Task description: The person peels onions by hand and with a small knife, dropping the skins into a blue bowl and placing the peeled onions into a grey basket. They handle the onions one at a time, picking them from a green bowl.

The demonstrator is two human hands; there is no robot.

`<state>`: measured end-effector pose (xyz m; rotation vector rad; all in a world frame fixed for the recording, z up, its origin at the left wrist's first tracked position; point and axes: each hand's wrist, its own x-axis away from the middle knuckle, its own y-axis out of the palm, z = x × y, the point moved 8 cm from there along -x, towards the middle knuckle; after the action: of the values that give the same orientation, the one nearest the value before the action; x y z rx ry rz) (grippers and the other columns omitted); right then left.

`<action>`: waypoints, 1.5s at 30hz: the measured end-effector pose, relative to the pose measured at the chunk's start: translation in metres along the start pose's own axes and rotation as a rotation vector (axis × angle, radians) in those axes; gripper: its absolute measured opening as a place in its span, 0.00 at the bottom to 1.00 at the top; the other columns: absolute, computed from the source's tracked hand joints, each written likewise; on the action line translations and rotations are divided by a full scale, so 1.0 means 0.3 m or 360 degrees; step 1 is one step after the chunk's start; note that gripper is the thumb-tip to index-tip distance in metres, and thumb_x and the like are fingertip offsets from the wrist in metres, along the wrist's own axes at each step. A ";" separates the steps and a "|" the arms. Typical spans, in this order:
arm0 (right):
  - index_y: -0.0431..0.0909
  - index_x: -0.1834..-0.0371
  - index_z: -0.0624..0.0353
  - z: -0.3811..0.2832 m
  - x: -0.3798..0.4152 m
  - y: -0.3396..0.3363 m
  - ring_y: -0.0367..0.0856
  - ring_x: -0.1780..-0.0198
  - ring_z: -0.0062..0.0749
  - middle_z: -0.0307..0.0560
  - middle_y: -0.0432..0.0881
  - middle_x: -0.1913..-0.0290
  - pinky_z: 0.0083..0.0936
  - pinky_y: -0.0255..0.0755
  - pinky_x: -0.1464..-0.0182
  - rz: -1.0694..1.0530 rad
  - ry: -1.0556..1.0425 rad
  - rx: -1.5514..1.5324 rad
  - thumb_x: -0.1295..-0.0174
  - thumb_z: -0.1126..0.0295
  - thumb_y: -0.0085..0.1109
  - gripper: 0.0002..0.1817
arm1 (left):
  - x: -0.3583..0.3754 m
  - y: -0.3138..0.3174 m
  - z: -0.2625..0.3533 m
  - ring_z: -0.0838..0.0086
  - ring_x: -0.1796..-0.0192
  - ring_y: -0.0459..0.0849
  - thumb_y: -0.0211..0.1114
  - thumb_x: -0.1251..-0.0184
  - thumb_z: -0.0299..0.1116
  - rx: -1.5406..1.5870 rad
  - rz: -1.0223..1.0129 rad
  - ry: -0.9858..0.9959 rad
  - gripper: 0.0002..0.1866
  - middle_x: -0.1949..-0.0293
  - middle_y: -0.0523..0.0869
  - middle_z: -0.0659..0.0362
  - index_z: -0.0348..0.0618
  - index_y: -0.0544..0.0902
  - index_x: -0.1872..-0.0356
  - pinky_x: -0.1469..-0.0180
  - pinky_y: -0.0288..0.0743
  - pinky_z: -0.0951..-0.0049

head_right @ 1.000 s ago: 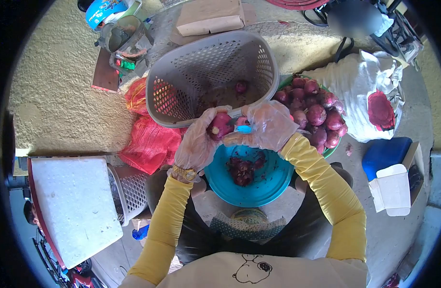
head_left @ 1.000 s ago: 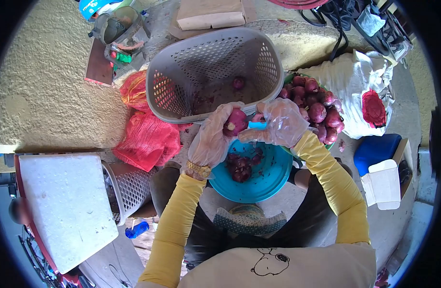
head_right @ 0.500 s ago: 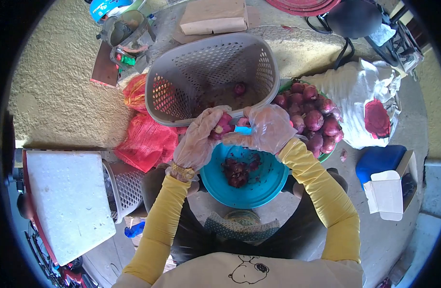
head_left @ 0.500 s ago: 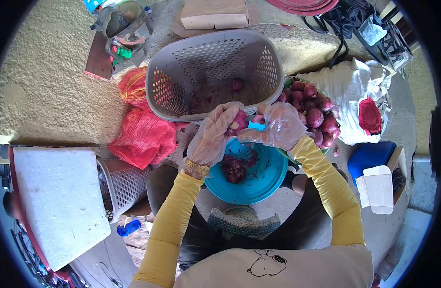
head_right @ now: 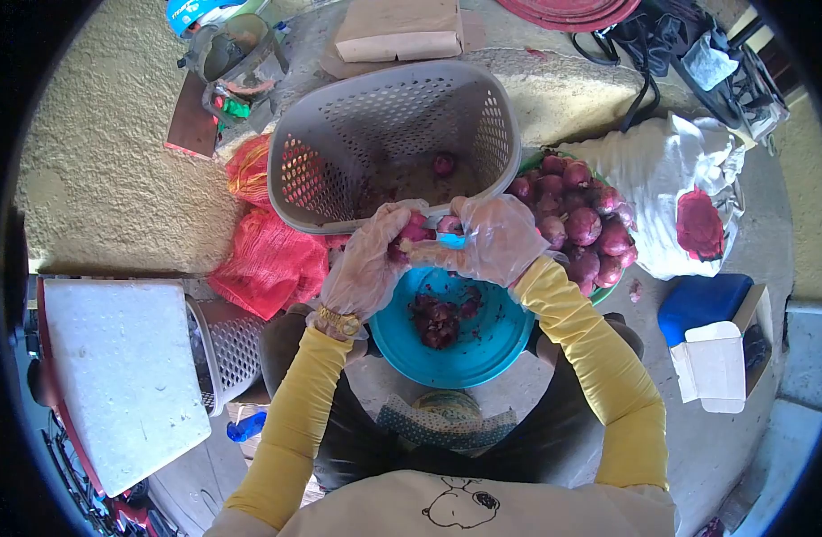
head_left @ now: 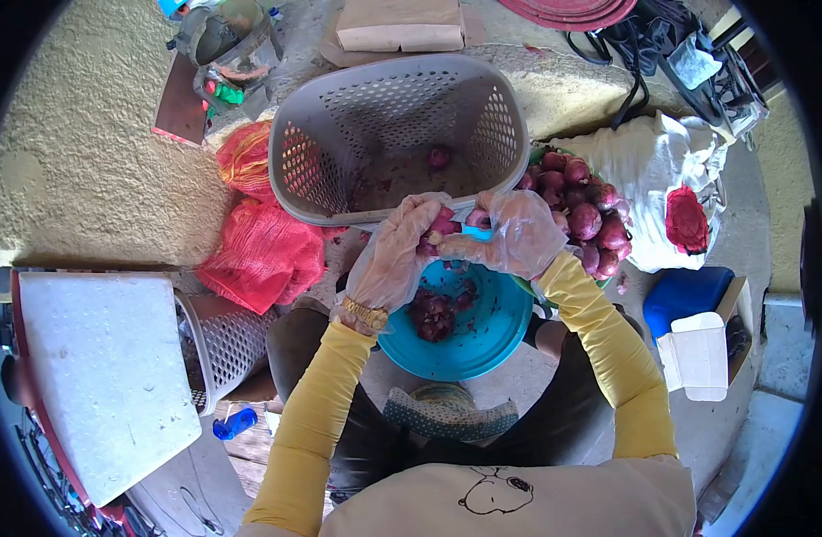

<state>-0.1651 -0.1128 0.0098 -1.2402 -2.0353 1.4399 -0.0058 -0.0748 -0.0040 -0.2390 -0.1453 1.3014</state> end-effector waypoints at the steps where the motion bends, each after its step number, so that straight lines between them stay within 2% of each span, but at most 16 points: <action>1: 0.80 0.73 0.59 0.003 -0.002 0.005 0.85 0.73 0.54 0.54 0.81 0.79 0.46 0.78 0.66 -0.0001 -0.0002 0.0000 0.50 0.24 0.71 0.41 | -0.001 0.001 -0.020 0.71 0.58 0.78 0.63 0.38 0.11 0.0251 -0.0004 -0.0128 0.29 0.42 0.81 0.57 0.41 0.78 0.34 0.53 0.80 0.72; 3: 0.80 0.73 0.59 0.009 -0.004 0.021 0.85 0.71 0.56 0.55 0.81 0.78 0.47 0.78 0.65 -0.0028 -0.0010 -0.0019 0.49 0.24 0.70 0.41 | 0.004 0.012 -0.042 0.72 0.58 0.78 0.63 0.34 0.13 0.0501 -0.0008 -0.0255 0.26 0.44 0.81 0.57 0.41 0.78 0.35 0.53 0.79 0.72; 5: 0.80 0.72 0.59 -0.001 -0.001 0.011 0.85 0.71 0.56 0.55 0.82 0.78 0.47 0.78 0.65 -0.0003 -0.0006 -0.0024 0.49 0.24 0.70 0.41 | 0.012 -0.004 0.021 0.73 0.58 0.78 0.61 0.25 0.19 0.0301 0.0115 0.0185 0.19 0.46 0.80 0.57 0.40 0.78 0.35 0.52 0.79 0.71; 9: 0.82 0.72 0.59 -0.004 0.001 -0.001 0.85 0.71 0.57 0.55 0.82 0.77 0.47 0.79 0.65 0.0053 0.0022 -0.0206 0.48 0.25 0.70 0.40 | 0.011 -0.003 0.048 0.74 0.55 0.79 0.57 0.17 0.29 -0.0264 0.0090 0.0377 0.14 0.47 0.79 0.58 0.37 0.77 0.36 0.49 0.79 0.71; 11: 0.82 0.72 0.59 -0.014 0.005 -0.020 0.86 0.70 0.57 0.55 0.83 0.77 0.47 0.79 0.65 0.0065 0.0028 -0.0178 0.47 0.25 0.70 0.40 | -0.003 0.013 -0.028 0.74 0.51 0.80 0.55 0.14 0.35 0.0757 0.0073 -0.0180 0.16 0.47 0.79 0.59 0.35 0.77 0.36 0.46 0.79 0.71; 14: 0.83 0.71 0.59 -0.029 0.017 -0.034 0.86 0.70 0.58 0.55 0.83 0.77 0.47 0.79 0.66 0.0136 0.0012 -0.0116 0.47 0.26 0.70 0.39 | 0.001 0.005 -0.005 0.75 0.49 0.79 0.54 0.13 0.40 0.0382 0.0131 -0.0127 0.19 0.49 0.78 0.59 0.34 0.78 0.37 0.43 0.78 0.72; 18: 0.82 0.71 0.58 -0.028 0.007 -0.026 0.85 0.73 0.56 0.54 0.83 0.77 0.44 0.79 0.68 0.0033 0.0052 -0.0176 0.45 0.27 0.69 0.38 | -0.013 0.020 -0.025 0.76 0.50 0.78 0.56 0.14 0.39 0.0682 0.0189 -0.0163 0.18 0.50 0.78 0.60 0.35 0.78 0.37 0.45 0.77 0.74; 20: 0.81 0.72 0.58 -0.016 0.014 -0.011 0.85 0.74 0.55 0.52 0.83 0.78 0.43 0.79 0.68 0.0031 0.0043 -0.0256 0.45 0.27 0.69 0.38 | -0.013 0.042 -0.036 0.77 0.51 0.78 0.57 0.15 0.39 0.1289 0.0123 -0.0362 0.18 0.50 0.79 0.60 0.35 0.78 0.37 0.45 0.77 0.75; 23: 0.80 0.72 0.58 -0.009 0.021 -0.024 0.85 0.75 0.54 0.51 0.84 0.77 0.43 0.79 0.68 0.0043 -0.0008 -0.0207 0.45 0.27 0.69 0.38 | -0.024 0.009 -0.052 0.78 0.51 0.78 0.60 0.16 0.39 0.0410 0.0192 -0.0169 0.18 0.49 0.80 0.60 0.35 0.79 0.38 0.45 0.77 0.76; 24: 0.80 0.72 0.58 -0.018 0.020 -0.037 0.85 0.75 0.53 0.50 0.84 0.77 0.43 0.79 0.68 0.0053 -0.0049 -0.0080 0.45 0.27 0.70 0.38 | -0.025 0.013 -0.048 0.78 0.51 0.78 0.60 0.16 0.39 0.0410 0.0190 -0.0171 0.18 0.49 0.80 0.60 0.35 0.79 0.38 0.45 0.77 0.76; 29: 0.79 0.74 0.58 -0.007 0.010 -0.051 0.85 0.74 0.53 0.49 0.84 0.76 0.43 0.78 0.69 0.0062 0.0008 -0.0118 0.48 0.27 0.72 0.39 | -0.026 0.031 -0.042 0.79 0.51 0.78 0.62 0.17 0.38 0.1128 0.0250 -0.0280 0.17 0.49 0.81 0.60 0.36 0.79 0.40 0.45 0.78 0.77; 33: 0.80 0.73 0.58 -0.020 0.007 -0.064 0.86 0.72 0.53 0.50 0.84 0.75 0.43 0.78 0.68 0.0093 -0.0013 -0.0108 0.47 0.29 0.73 0.37 | -0.026 0.026 -0.032 0.76 0.51 0.78 0.61 0.17 0.38 0.0994 0.0197 -0.0265 0.18 0.49 0.81 0.59 0.35 0.78 0.38 0.42 0.79 0.74; 35: 0.81 0.72 0.58 -0.013 0.010 -0.054 0.86 0.72 0.53 0.51 0.84 0.74 0.44 0.78 0.68 0.0082 0.0001 -0.0114 0.46 0.30 0.73 0.36 | -0.021 0.065 -0.051 0.74 0.51 0.78 0.61 0.17 0.38 0.1772 0.0139 -0.0467 0.18 0.50 0.81 0.59 0.34 0.78 0.38 0.42 0.80 0.70; 36: 0.82 0.71 0.58 -0.010 0.010 -0.049 0.86 0.71 0.53 0.51 0.85 0.74 0.45 0.78 0.67 0.0071 0.0015 -0.0121 0.45 0.31 0.73 0.35 | -0.021 0.066 -0.057 0.74 0.51 0.78 0.61 0.17 0.38 0.1771 0.0140 -0.0468 0.18 0.50 0.81 0.59 0.34 0.78 0.38 0.42 0.80 0.70; 42: 0.88 0.61 0.56 -0.045 -0.003 -0.072 0.86 0.70 0.54 0.52 0.86 0.71 0.46 0.79 0.65 0.0038 -0.0021 -0.0296 0.40 0.36 0.72 0.30 | -0.025 0.019 -0.064 0.75 0.54 0.77 0.59 0.15 0.43 0.0597 0.0238 -0.0170 0.20 0.57 0.78 0.62 0.36 0.78 0.37 0.45 0.80 0.68; 45: 0.87 0.67 0.57 -0.054 0.000 -0.069 0.83 0.75 0.55 0.50 0.84 0.77 0.44 0.76 0.68 0.0149 -0.0099 -0.0354 0.39 0.35 0.70 0.31 | -0.022 0.010 -0.020 0.75 0.52 0.79 0.57 0.14 0.45 0.0177 0.0111 -0.0082 0.21 0.55 0.79 0.61 0.37 0.78 0.37 0.45 0.80 0.70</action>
<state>-0.1630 -0.1055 0.0349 -1.4114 -2.2574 1.3357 -0.0089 -0.0810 -0.0104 -0.1168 -0.1089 1.3812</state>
